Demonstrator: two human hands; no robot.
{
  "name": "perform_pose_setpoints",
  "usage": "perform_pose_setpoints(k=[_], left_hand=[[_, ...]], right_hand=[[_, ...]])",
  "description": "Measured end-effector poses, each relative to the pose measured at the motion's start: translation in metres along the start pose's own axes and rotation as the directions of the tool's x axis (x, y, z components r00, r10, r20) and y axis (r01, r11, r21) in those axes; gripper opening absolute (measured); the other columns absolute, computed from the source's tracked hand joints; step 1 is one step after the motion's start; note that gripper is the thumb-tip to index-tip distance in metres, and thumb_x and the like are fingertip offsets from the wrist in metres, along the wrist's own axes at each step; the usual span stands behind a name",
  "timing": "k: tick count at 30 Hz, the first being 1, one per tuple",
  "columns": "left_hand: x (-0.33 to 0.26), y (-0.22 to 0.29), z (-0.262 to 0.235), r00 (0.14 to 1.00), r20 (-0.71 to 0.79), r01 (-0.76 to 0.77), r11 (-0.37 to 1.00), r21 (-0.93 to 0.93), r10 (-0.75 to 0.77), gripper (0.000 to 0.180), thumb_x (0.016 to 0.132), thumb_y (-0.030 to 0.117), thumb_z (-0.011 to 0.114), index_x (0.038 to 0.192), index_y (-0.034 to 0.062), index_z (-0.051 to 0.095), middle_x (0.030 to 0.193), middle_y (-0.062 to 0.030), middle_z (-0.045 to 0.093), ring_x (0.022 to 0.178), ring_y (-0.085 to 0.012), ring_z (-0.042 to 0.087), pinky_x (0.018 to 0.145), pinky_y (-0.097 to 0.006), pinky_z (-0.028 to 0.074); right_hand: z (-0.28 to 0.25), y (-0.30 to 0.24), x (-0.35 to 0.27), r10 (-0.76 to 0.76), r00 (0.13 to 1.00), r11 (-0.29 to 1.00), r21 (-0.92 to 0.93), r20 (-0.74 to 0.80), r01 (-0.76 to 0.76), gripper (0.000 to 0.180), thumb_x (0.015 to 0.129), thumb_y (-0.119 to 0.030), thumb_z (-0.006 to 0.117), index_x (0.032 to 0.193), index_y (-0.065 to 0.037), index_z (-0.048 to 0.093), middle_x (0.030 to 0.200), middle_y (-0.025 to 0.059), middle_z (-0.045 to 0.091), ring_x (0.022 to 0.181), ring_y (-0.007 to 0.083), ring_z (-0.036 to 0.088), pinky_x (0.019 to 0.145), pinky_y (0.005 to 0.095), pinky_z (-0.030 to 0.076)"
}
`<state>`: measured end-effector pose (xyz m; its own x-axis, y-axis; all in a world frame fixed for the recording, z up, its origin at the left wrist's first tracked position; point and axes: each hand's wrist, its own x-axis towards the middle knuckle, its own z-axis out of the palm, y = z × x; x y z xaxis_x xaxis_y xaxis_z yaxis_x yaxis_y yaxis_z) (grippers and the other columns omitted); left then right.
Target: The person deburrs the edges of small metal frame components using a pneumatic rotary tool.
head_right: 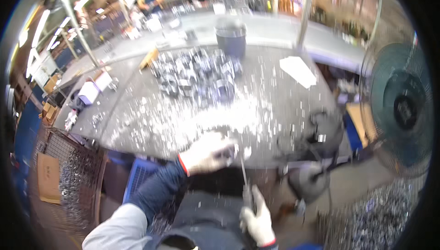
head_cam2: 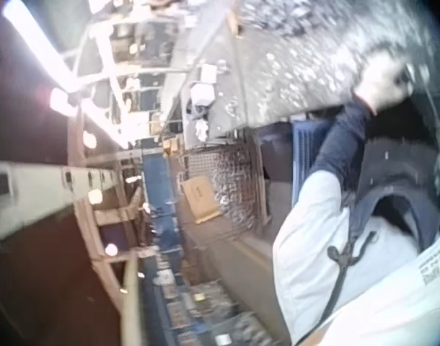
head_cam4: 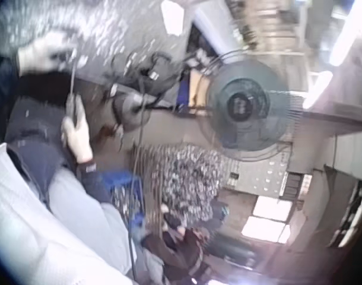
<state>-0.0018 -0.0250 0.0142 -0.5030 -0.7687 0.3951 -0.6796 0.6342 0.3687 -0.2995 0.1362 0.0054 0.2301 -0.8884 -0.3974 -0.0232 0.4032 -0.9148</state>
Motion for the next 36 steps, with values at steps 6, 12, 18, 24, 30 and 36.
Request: perform_pose_setpoints(k=[6,12,18,24,30,36], left_hand=[[-0.021,0.04,0.002,0.864,0.093,0.303,0.364,-0.881,-0.495,0.045,0.103,0.019,0.068,0.144,0.0003,0.073,0.114,-0.0044,0.075,0.102,-0.0141,0.067,0.093,-0.032,0.056],[-0.041,0.057,0.025,0.729,0.105,0.187,0.05,-0.981,-0.676,0.028,0.106,0.009,0.061,0.128,-0.0011,0.074,0.112,-0.0035,0.074,0.095,-0.0103,0.064,0.087,-0.028,0.054],[-0.052,0.049,0.036,0.673,0.245,-0.067,-0.388,-0.919,-0.698,0.019,0.113,0.025,0.062,0.123,0.0119,0.072,0.116,-0.0057,0.078,0.105,-0.0219,0.076,0.091,-0.044,0.066],[-0.047,0.04,0.007,0.593,0.209,-0.187,-0.385,-0.904,-0.778,0.021,0.115,0.022,0.063,0.126,0.0056,0.071,0.115,-0.0073,0.078,0.109,-0.0244,0.078,0.102,-0.057,0.068],[-0.048,0.056,0.004,0.555,0.221,-0.116,-0.338,-0.934,-0.802,0.018,0.112,0.015,0.057,0.125,0.0053,0.065,0.108,-0.0088,0.073,0.093,-0.0196,0.076,0.087,-0.043,0.071],[-0.068,0.058,-0.003,0.639,0.107,0.04,-0.105,-0.994,-0.762,0.021,0.11,0.009,0.056,0.125,0.001,0.068,0.112,-0.0121,0.08,0.092,-0.0192,0.081,0.077,-0.03,0.07]], right_hand=[[0.0,0.011,0.014,-0.004,0.998,0.981,0.196,0.058,-0.008,0.094,0.105,0.01,0.067,0.186,-0.014,0.027,0.168,0.0241,0.061,0.129,0.0279,0.077,0.103,0.0426,0.066],[0.017,0.047,0.036,-0.357,0.912,0.893,0.359,0.204,0.269,0.075,0.116,-0.014,0.068,0.183,-0.013,0.037,0.135,0.0181,0.08,0.087,0.0183,0.079,0.073,0.0345,0.065],[0.037,0.001,0.019,-0.477,0.844,0.739,-0.407,0.245,0.536,0.085,0.096,0.005,0.069,0.177,-0.002,0.044,0.129,0.0215,0.083,0.108,0.0273,0.084,0.097,0.0403,0.067],[0.053,-0.045,0.01,-0.536,0.796,0.69,-0.396,0.282,0.605,0.076,0.098,0.006,0.076,0.17,0.005,0.052,0.156,0.0298,0.071,0.14,0.036,0.075,0.116,0.0403,0.059],[0.048,-0.035,0.018,-0.544,0.796,0.607,-0.53,0.267,0.593,0.08,0.097,0.001,0.081,0.172,-0.007,0.055,0.144,0.0283,0.076,0.128,0.0433,0.079,0.106,0.0437,0.064],[0.047,-0.046,0.015,-0.415,0.9,0.67,-0.625,0.132,0.401,0.079,0.102,-0.006,0.077,0.176,-0.014,0.05,0.142,0.0278,0.076,0.131,0.0432,0.077,0.11,0.0455,0.061]])
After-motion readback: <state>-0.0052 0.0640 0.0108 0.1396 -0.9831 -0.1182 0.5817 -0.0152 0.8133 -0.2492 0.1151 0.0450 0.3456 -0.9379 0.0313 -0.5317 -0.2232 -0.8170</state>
